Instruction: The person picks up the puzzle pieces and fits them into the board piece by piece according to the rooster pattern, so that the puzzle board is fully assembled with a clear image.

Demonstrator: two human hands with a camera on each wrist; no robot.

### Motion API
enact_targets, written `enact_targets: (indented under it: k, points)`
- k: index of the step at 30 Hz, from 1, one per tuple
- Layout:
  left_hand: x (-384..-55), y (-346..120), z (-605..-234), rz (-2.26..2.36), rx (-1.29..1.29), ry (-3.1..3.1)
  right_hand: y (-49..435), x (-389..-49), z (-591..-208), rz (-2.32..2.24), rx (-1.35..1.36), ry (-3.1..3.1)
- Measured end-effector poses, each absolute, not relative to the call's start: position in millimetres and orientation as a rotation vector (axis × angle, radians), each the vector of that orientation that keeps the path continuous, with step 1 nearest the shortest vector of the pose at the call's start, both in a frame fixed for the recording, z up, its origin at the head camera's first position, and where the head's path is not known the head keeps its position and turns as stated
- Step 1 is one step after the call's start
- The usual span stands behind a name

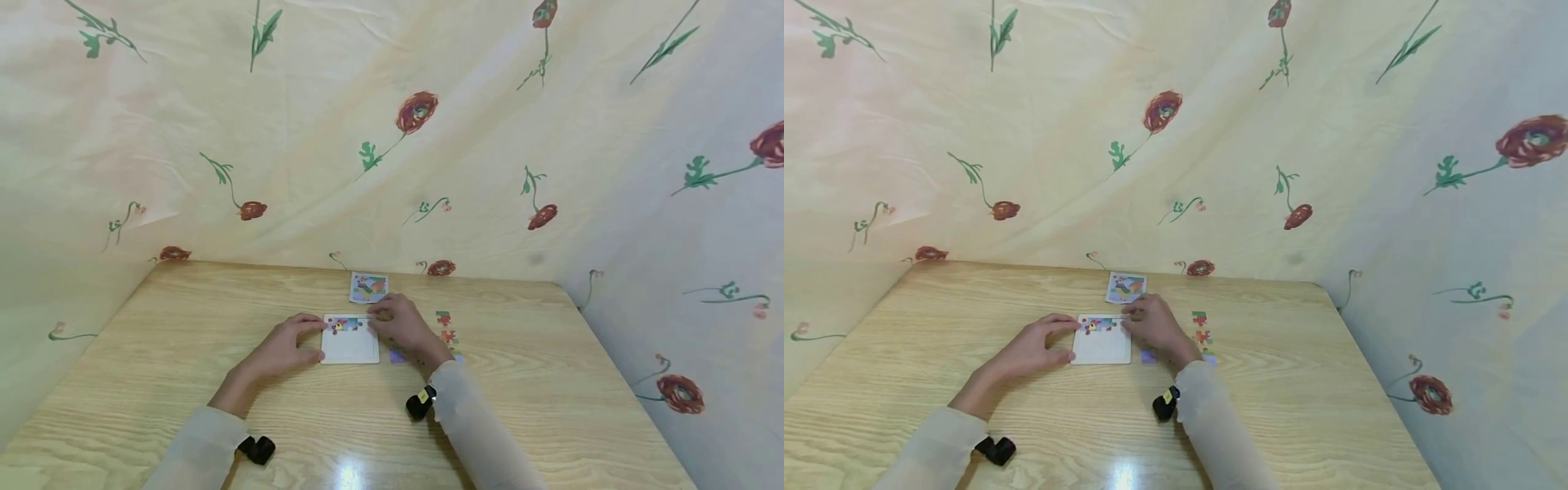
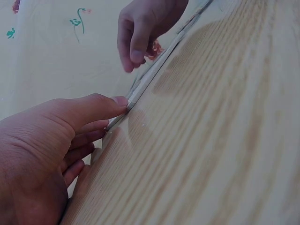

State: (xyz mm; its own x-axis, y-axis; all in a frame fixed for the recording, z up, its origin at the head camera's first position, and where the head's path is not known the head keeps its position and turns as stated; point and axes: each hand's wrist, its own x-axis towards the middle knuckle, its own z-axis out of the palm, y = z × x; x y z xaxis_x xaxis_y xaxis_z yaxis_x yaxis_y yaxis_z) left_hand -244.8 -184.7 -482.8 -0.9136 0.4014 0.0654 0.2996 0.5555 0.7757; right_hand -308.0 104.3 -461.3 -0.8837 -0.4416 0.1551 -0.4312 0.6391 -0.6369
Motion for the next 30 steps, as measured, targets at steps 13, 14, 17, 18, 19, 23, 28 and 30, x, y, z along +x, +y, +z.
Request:
enact_targets:
  k: [13,14,17,18,19,23,28,30]
  points:
    - [-244,-186,-483,1.303,0.600,2.664,194,-308,-451,-1.136,-0.623,2.926]
    - [-244,-186,-483,1.301,0.602,2.668,200,-308,-450,-1.131,-0.602,2.935]
    - [-244,-187,-483,1.302,0.608,2.670,217,-308,-450,-1.136,-0.533,2.946]
    - [-244,-187,-484,1.301,0.608,2.670,222,-308,-450,-1.140,-0.505,2.944]
    - [-244,-187,-484,1.297,0.609,2.672,227,-308,-451,-1.142,-0.482,2.940]
    - [-244,-185,-484,1.294,0.606,2.666,245,-310,-452,-1.160,-0.427,2.907]
    - [-244,-184,-483,1.312,0.611,2.666,259,-312,-455,-1.152,-0.431,2.877]
    - [-244,-183,-483,1.320,0.606,2.665,262,-313,-457,-1.153,-0.423,2.859]
